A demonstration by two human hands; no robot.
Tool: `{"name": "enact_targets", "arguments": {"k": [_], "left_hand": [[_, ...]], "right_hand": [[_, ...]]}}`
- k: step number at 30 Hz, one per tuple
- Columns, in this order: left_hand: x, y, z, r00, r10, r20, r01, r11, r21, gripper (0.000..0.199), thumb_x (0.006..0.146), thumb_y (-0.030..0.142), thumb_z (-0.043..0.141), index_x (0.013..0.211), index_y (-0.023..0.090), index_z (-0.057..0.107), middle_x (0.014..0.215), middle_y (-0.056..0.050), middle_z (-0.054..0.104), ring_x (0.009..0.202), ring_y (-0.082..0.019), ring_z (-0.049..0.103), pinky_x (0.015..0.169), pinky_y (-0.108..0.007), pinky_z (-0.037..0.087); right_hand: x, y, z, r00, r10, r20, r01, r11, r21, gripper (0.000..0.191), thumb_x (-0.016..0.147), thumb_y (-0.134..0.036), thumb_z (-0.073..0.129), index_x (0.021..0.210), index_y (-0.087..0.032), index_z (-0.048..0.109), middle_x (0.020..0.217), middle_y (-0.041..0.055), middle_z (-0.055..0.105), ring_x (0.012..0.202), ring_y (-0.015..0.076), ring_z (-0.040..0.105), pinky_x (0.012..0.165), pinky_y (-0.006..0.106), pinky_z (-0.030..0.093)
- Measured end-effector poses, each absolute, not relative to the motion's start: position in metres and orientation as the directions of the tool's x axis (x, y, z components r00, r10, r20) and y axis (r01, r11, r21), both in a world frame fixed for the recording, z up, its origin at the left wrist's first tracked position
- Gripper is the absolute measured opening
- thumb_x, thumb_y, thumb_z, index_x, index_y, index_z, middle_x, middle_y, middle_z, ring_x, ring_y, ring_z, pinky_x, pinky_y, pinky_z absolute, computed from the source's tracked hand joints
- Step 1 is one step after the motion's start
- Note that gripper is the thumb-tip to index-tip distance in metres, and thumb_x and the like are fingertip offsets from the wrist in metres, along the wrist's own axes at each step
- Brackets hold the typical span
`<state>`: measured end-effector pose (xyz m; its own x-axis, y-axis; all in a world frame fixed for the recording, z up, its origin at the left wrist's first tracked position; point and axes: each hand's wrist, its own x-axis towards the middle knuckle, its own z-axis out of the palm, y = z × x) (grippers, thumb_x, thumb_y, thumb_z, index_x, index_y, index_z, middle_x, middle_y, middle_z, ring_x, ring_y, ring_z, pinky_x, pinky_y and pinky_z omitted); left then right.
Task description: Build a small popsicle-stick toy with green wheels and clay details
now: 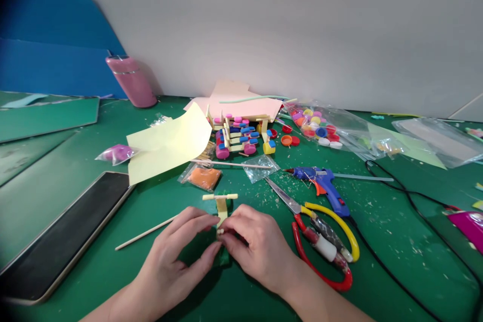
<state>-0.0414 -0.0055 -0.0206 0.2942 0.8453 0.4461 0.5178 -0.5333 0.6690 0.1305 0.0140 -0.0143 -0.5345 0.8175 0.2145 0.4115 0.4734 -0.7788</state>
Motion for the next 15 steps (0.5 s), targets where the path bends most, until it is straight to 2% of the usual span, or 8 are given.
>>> {"name": "enact_targets", "arguments": {"k": [6,11,15], "left_hand": [[-0.0424,-0.0052,-0.0236,0.318,0.875,0.366,0.569,-0.484,0.665,0.02,0.074,0.015,0.057,0.093,0.018,0.052,0.084,-0.005,0.056,0.077,-0.019,0.054,0.067,-0.034,0.047],[-0.0429,-0.0054,-0.0233,0.335,0.894,0.296,0.586,-0.444,0.678,0.02,0.073,0.018,0.058,0.093,0.018,0.055,0.084,-0.006,0.056,0.077,-0.02,0.054,0.068,-0.037,0.046],[-0.0431,-0.0059,-0.0243,0.339,0.9,0.273,0.587,-0.429,0.686,0.02,0.074,0.02,0.057,0.093,0.017,0.056,0.085,-0.007,0.056,0.078,-0.021,0.053,0.069,-0.039,0.046]], "right_hand": [[0.1292,0.0135,-0.0147,-0.514,0.83,0.217,0.407,0.459,-0.79,0.013,0.083,-0.013,0.053,0.09,-0.018,0.063,0.082,0.0027,0.057,0.071,0.0119,0.056,0.063,0.022,0.045],[0.1302,0.013,-0.0155,-0.497,0.839,0.222,0.403,0.45,-0.797,0.013,0.081,-0.017,0.057,0.093,-0.018,0.062,0.085,0.0034,0.057,0.066,0.0107,0.054,0.057,0.021,0.045],[0.1292,0.0124,-0.0158,-0.498,0.831,0.249,0.394,0.473,-0.788,0.011,0.083,-0.016,0.055,0.09,-0.017,0.063,0.082,0.0035,0.058,0.07,0.0117,0.056,0.061,0.022,0.045]]}}
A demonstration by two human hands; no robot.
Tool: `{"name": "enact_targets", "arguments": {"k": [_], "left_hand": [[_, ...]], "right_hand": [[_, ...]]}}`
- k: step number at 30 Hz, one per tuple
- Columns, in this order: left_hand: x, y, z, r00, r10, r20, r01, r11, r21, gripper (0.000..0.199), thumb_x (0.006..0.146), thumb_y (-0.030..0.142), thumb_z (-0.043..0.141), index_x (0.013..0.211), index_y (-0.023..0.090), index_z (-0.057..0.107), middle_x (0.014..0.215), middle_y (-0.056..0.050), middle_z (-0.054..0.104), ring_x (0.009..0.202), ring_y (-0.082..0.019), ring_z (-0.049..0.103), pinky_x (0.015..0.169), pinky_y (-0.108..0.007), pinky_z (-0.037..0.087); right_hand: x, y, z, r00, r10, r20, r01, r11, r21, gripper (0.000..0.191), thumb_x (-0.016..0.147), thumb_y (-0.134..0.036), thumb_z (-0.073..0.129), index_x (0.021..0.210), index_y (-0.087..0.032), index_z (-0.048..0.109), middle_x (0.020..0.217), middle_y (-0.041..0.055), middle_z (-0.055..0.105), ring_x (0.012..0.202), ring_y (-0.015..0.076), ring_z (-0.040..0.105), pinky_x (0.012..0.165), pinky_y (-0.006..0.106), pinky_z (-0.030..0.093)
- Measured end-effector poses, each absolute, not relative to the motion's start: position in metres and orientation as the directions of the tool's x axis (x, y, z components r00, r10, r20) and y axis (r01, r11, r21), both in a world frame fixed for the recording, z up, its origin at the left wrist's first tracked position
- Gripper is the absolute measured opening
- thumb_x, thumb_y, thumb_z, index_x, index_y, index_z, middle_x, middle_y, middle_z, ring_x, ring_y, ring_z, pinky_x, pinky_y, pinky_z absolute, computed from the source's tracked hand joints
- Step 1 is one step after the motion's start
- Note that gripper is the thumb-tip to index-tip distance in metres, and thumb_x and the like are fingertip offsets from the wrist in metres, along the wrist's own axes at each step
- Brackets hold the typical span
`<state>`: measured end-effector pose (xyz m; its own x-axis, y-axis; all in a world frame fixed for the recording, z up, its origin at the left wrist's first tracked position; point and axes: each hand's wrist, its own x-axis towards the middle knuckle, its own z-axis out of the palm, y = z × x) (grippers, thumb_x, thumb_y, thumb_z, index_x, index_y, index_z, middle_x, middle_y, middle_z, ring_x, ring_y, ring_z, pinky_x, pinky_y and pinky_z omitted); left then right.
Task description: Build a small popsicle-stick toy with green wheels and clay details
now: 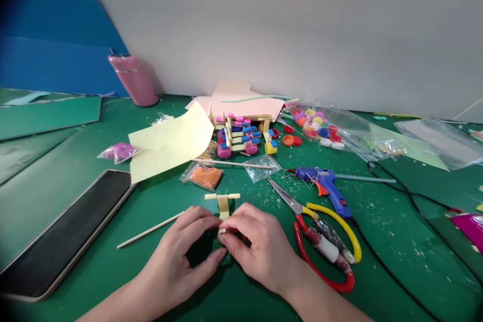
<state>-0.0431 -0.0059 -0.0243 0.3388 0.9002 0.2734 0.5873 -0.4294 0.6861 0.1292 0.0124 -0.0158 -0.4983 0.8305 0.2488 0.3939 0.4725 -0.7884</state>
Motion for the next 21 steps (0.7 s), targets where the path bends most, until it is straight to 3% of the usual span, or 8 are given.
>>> {"name": "enact_targets", "arguments": {"k": [21], "left_hand": [[-0.0426,-0.0025,-0.0223,0.377,0.895,0.239,0.588,-0.431,0.684,0.014,0.075,0.022,0.055,0.088,0.018,0.059,0.083,-0.006,0.055,0.076,-0.021,0.052,0.068,-0.038,0.044]], "right_hand": [[0.1283,0.0132,-0.016,-0.505,0.828,0.243,0.417,0.481,-0.771,0.009,0.084,-0.015,0.054,0.082,-0.016,0.063,0.078,0.0026,0.056,0.069,0.0108,0.055,0.062,0.021,0.043]]}}
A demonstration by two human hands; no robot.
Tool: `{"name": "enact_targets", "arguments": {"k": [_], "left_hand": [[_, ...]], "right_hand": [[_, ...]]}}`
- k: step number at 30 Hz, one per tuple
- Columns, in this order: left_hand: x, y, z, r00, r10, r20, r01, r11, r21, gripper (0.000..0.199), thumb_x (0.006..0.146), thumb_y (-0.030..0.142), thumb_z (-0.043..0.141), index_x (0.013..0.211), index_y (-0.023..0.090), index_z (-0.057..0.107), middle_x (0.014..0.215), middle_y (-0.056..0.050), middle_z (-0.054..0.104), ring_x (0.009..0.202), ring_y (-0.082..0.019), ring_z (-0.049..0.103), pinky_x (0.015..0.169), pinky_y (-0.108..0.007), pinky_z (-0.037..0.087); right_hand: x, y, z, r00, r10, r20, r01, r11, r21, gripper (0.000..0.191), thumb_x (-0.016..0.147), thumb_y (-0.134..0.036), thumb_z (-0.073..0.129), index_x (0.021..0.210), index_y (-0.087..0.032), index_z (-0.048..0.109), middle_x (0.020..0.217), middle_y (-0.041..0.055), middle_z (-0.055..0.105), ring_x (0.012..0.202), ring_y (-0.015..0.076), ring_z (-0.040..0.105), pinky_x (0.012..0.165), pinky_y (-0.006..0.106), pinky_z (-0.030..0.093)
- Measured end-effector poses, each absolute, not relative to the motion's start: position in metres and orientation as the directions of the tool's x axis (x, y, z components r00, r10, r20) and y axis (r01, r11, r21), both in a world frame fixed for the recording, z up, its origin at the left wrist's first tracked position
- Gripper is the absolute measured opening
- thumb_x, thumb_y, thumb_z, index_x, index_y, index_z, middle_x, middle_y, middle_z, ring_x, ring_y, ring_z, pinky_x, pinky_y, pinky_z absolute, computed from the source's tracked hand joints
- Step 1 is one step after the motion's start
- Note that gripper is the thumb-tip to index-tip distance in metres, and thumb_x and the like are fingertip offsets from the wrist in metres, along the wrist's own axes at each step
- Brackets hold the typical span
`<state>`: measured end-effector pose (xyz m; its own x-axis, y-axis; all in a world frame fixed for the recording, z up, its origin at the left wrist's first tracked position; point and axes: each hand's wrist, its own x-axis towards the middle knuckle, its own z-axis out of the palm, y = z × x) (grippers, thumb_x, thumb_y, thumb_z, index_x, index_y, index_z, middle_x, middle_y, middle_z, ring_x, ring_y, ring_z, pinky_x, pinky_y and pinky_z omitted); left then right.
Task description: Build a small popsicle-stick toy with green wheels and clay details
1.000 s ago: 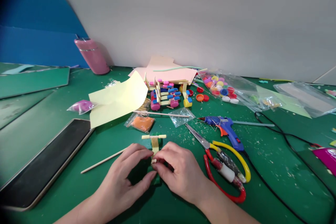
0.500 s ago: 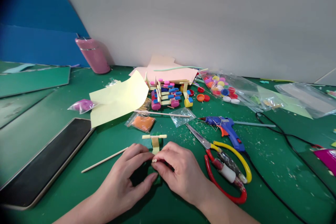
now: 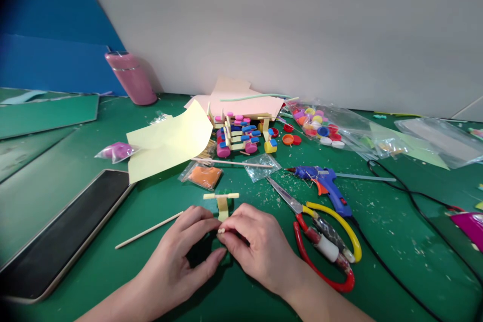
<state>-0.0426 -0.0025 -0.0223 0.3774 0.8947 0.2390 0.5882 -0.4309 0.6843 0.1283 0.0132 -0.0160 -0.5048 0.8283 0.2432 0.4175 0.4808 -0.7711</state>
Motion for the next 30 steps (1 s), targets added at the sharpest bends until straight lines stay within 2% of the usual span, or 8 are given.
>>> {"name": "enact_targets", "arguments": {"k": [27,30], "left_hand": [[-0.0432,-0.0045,-0.0232,0.373,0.893,0.251,0.6,-0.438,0.669,0.014,0.075,0.021,0.055,0.089,0.019,0.057,0.083,-0.006,0.056,0.076,-0.021,0.053,0.069,-0.038,0.045],[-0.0445,-0.0051,-0.0223,0.37,0.889,0.268,0.601,-0.45,0.66,0.021,0.074,0.021,0.057,0.094,0.018,0.055,0.084,-0.006,0.056,0.078,-0.021,0.052,0.07,-0.039,0.045]], "right_hand": [[0.1279,0.0154,-0.0173,-0.507,0.832,0.224,0.414,0.464,-0.783,0.011,0.085,-0.017,0.052,0.082,-0.018,0.062,0.078,0.0026,0.057,0.07,0.0126,0.055,0.063,0.023,0.044],[0.132,0.0143,-0.0156,-0.506,0.829,0.24,0.369,0.459,-0.808,0.011,0.083,-0.019,0.055,0.092,-0.02,0.062,0.083,0.0033,0.056,0.067,0.0127,0.053,0.06,0.024,0.045]]}}
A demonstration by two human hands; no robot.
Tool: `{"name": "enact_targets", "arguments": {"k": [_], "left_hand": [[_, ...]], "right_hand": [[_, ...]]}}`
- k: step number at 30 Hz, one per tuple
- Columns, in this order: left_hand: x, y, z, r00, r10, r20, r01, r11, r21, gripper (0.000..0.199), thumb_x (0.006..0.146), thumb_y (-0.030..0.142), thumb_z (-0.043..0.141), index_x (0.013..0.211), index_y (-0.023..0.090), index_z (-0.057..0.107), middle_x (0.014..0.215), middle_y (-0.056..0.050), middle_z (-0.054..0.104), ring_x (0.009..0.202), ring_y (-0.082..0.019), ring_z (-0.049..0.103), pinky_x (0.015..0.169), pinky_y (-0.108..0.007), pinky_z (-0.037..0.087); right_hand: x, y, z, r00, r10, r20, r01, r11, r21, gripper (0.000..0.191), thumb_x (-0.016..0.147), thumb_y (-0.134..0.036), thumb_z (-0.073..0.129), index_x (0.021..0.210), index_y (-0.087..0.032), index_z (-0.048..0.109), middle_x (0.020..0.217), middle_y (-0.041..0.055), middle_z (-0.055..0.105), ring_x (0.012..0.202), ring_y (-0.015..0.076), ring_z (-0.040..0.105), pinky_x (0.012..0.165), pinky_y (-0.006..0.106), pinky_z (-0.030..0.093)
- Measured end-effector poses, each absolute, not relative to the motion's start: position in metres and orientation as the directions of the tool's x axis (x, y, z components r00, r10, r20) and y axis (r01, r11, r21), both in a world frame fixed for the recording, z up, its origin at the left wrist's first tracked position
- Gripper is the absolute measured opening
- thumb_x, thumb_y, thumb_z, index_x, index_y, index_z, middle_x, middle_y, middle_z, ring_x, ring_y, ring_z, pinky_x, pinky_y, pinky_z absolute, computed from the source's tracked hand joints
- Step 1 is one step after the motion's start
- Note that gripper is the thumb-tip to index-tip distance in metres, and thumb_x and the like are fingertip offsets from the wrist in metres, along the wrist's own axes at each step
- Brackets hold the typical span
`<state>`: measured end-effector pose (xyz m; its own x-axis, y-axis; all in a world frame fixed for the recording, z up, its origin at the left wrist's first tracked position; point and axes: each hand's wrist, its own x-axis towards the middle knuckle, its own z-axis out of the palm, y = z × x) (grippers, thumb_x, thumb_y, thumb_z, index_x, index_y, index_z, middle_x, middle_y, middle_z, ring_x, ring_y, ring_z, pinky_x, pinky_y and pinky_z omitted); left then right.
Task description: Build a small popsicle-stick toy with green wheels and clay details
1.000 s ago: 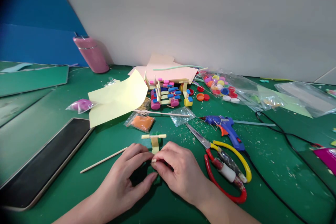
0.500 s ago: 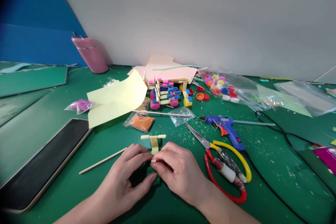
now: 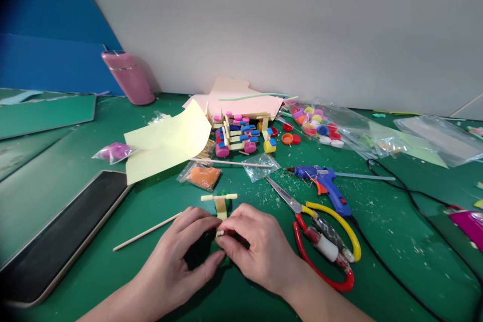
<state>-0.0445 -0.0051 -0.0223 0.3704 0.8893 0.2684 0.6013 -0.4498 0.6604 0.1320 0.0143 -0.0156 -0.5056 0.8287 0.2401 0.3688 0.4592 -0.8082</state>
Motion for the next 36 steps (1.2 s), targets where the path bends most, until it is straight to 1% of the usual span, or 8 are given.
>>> {"name": "enact_targets", "arguments": {"k": [4,7,10,13,17,22,26,36], "left_hand": [[-0.049,-0.006,-0.019,0.385,0.877,0.287,0.596,-0.474,0.648,0.026,0.074,0.02,0.055,0.1,0.017,0.052,0.089,-0.007,0.055,0.081,-0.022,0.052,0.074,-0.041,0.044],[-0.053,-0.006,-0.016,0.39,0.875,0.286,0.572,-0.474,0.67,0.023,0.076,0.014,0.049,0.098,0.017,0.052,0.087,-0.007,0.054,0.078,-0.02,0.051,0.072,-0.039,0.044],[-0.054,-0.006,-0.016,0.375,0.875,0.305,0.556,-0.476,0.682,0.02,0.076,0.009,0.046,0.094,0.017,0.053,0.085,-0.007,0.053,0.077,-0.019,0.051,0.07,-0.036,0.045],[-0.052,-0.005,-0.016,0.363,0.87,0.334,0.542,-0.489,0.684,0.019,0.077,0.007,0.045,0.091,0.017,0.055,0.085,-0.007,0.053,0.076,-0.018,0.051,0.069,-0.034,0.045],[-0.047,-0.003,-0.016,0.364,0.859,0.359,0.537,-0.509,0.673,0.019,0.076,0.011,0.051,0.093,0.018,0.055,0.085,-0.007,0.055,0.075,-0.019,0.053,0.067,-0.033,0.047],[-0.041,0.002,-0.014,0.362,0.843,0.398,0.55,-0.538,0.638,0.015,0.075,0.016,0.059,0.089,0.017,0.059,0.081,-0.007,0.058,0.073,-0.019,0.055,0.064,-0.034,0.049],[-0.04,0.004,-0.011,0.357,0.84,0.409,0.554,-0.543,0.632,0.007,0.076,0.015,0.057,0.081,0.016,0.063,0.075,-0.007,0.058,0.068,-0.018,0.056,0.06,-0.033,0.049],[-0.041,0.006,-0.007,0.354,0.849,0.393,0.536,-0.528,0.658,0.011,0.079,0.015,0.054,0.076,0.019,0.064,0.068,-0.004,0.058,0.064,-0.016,0.054,0.059,-0.031,0.047]], "right_hand": [[0.142,0.009,-0.01,-0.366,0.846,0.388,0.286,0.499,-0.818,0.022,0.083,-0.022,0.052,0.104,-0.02,0.058,0.08,0.0037,0.053,0.066,0.0149,0.05,0.056,0.028,0.043],[0.146,0.006,-0.01,-0.186,0.849,0.495,0.268,0.529,-0.805,0.019,0.087,-0.019,0.044,0.099,-0.021,0.058,0.072,0.0017,0.05,0.061,0.0141,0.047,0.052,0.027,0.039],[0.147,0.007,-0.014,-0.056,0.852,0.521,0.255,0.516,-0.817,0.014,0.089,-0.02,0.042,0.091,-0.021,0.056,0.067,-0.0003,0.048,0.054,0.0122,0.042,0.048,0.025,0.035],[0.146,0.01,-0.016,0.01,0.843,0.538,0.248,0.519,-0.818,0.014,0.089,-0.021,0.041,0.081,-0.02,0.053,0.064,-0.0008,0.046,0.055,0.0129,0.043,0.05,0.026,0.035],[0.145,0.012,-0.015,-0.012,0.851,0.525,0.245,0.512,-0.823,0.018,0.09,-0.021,0.039,0.075,-0.02,0.049,0.062,-0.0011,0.045,0.057,0.0137,0.044,0.051,0.027,0.035],[0.143,0.011,-0.012,-0.136,0.871,0.473,0.273,0.492,-0.827,0.017,0.088,-0.02,0.039,0.073,-0.02,0.047,0.062,-0.0011,0.044,0.058,0.0142,0.045,0.054,0.028,0.035],[0.141,0.012,-0.011,-0.213,0.879,0.427,0.293,0.474,-0.83,0.014,0.088,-0.018,0.041,0.075,-0.02,0.048,0.063,-0.0012,0.045,0.058,0.0133,0.043,0.055,0.027,0.035],[0.138,0.012,-0.011,-0.256,0.896,0.362,0.346,0.435,-0.831,0.014,0.087,-0.021,0.042,0.075,-0.019,0.049,0.063,-0.0008,0.046,0.056,0.0131,0.043,0.053,0.026,0.035]]}}
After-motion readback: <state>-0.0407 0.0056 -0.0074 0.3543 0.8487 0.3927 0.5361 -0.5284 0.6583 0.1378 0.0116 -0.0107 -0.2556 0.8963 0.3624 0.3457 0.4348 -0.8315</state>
